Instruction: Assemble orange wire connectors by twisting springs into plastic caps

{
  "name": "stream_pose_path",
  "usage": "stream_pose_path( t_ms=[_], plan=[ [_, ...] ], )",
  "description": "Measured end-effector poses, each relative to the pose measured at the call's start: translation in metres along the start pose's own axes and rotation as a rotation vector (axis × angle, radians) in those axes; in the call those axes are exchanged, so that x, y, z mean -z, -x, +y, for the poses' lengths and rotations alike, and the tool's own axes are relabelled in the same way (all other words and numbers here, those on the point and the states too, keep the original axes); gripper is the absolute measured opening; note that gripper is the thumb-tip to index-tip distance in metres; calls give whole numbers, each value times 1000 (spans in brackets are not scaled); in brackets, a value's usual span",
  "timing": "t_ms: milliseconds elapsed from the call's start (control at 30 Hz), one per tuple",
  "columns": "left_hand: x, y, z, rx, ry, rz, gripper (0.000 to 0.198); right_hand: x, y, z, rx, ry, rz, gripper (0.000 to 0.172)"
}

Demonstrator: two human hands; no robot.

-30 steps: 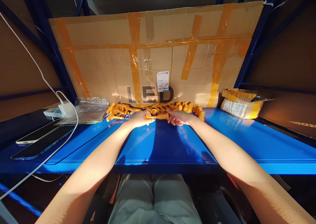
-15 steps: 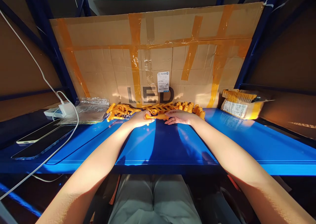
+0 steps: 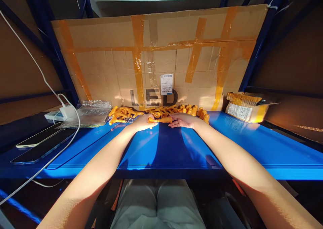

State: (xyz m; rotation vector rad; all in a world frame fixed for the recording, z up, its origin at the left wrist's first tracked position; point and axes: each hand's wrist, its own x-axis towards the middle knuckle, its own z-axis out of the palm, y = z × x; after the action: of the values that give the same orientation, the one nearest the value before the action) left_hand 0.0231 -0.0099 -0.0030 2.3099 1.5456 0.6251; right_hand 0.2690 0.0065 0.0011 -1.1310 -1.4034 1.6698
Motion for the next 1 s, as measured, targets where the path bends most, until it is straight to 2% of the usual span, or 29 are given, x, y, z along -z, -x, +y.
stream_pose_path(
  t_ms=[200, 333, 400, 500, 567, 700, 800, 900, 1000],
  plan=[
    [-1, -1, -1, -21, 0, 7, 47, -8, 3, -5, -3, -37, 78, 16],
    [1, 2, 1, -55, 11, 120, 75, -9, 3, -11, 111, -209, 206, 13],
    [2, 3, 2, -66, 34, 165, 81, -4, 3, -16, 191, -315, 285, 12],
    [4, 3, 4, -58, 14, 169, 71, 7, 1, -23, 345, -388, 424, 10],
    [4, 3, 4, -42, -31, 106, 57, 16, -3, -27, 499, -345, 534, 13],
    [6, 2, 7, -21, -84, -79, 38, 27, -18, -32, 691, -30, 762, 10],
    [6, 2, 9, -49, -110, -90, 32, 29, -34, -32, 748, 397, 860, 10],
    [7, 3, 9, -80, -111, -80, 30, 28, -50, -27, 812, 814, 802, 19],
    [7, 3, 9, -77, -114, -85, 29, 26, -61, -17, 841, 1118, 704, 28]
  ],
)
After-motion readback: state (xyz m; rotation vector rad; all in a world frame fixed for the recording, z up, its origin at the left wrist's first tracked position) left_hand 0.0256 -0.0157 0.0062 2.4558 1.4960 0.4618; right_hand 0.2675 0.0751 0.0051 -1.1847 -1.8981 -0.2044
